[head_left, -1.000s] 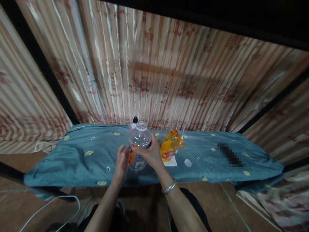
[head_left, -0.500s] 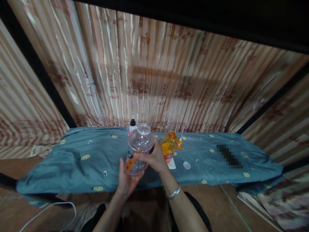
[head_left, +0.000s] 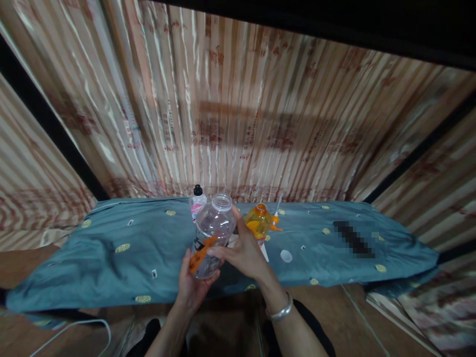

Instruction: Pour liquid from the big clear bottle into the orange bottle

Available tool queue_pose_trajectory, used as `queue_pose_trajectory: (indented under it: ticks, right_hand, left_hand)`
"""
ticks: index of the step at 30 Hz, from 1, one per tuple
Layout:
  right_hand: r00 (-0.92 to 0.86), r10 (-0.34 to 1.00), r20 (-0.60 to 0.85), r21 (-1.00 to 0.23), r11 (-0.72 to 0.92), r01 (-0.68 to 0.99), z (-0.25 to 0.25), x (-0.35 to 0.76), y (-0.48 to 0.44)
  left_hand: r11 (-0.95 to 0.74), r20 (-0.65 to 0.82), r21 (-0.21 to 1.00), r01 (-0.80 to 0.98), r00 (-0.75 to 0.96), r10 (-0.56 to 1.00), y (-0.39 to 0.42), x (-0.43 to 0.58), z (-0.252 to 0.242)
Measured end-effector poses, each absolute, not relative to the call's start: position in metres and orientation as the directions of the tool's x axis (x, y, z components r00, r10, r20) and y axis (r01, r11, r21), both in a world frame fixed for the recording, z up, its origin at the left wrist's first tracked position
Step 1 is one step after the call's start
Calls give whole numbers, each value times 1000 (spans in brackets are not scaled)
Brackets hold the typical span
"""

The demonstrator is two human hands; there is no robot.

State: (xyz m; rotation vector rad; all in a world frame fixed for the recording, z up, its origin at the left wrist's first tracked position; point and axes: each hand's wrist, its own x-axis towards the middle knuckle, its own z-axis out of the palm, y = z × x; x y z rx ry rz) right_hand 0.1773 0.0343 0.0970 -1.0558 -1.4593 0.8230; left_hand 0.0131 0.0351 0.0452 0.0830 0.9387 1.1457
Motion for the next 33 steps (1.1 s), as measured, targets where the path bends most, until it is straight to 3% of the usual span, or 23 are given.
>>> queue_pose_trajectory:
  ticks: [5, 7, 9, 14, 18, 21, 26, 33]
  right_hand:
    - [244, 777, 581, -804, 500, 324, 91, 242, 14]
    - [331, 727, 601, -795, 506, 334, 88, 278, 22]
    - [314, 776, 547, -832, 461, 310, 80, 310, 39]
    - [158, 955, 250, -965, 232, 124, 38, 333, 74]
    - [86, 982, 171, -985, 168, 41, 14, 314, 78]
    - [82, 984, 161, -985, 155, 78, 12, 304, 76]
    - [218, 939, 266, -921, 181, 345, 18, 295, 70]
    - [259, 910, 324, -888, 197, 416, 21, 270, 68]
  left_hand:
    - [458, -595, 513, -725, 84, 799, 33, 7, 50]
    - [457, -595, 516, -725, 81, 800, 33, 5, 53]
    - [451, -598, 519, -726, 69, 799, 33, 4, 54]
    - [406, -602, 540, -737, -1, 798, 35, 4, 53]
    - [381, -606, 556, -739, -47, 794, 36, 5, 51]
    - [378, -621, 563, -735, -75, 780, 35, 5, 53]
    - [366, -630, 589, -721, -126, 766, 33, 5, 58]
    - [310, -602, 627, -715, -192, 776, 37, 2, 57]
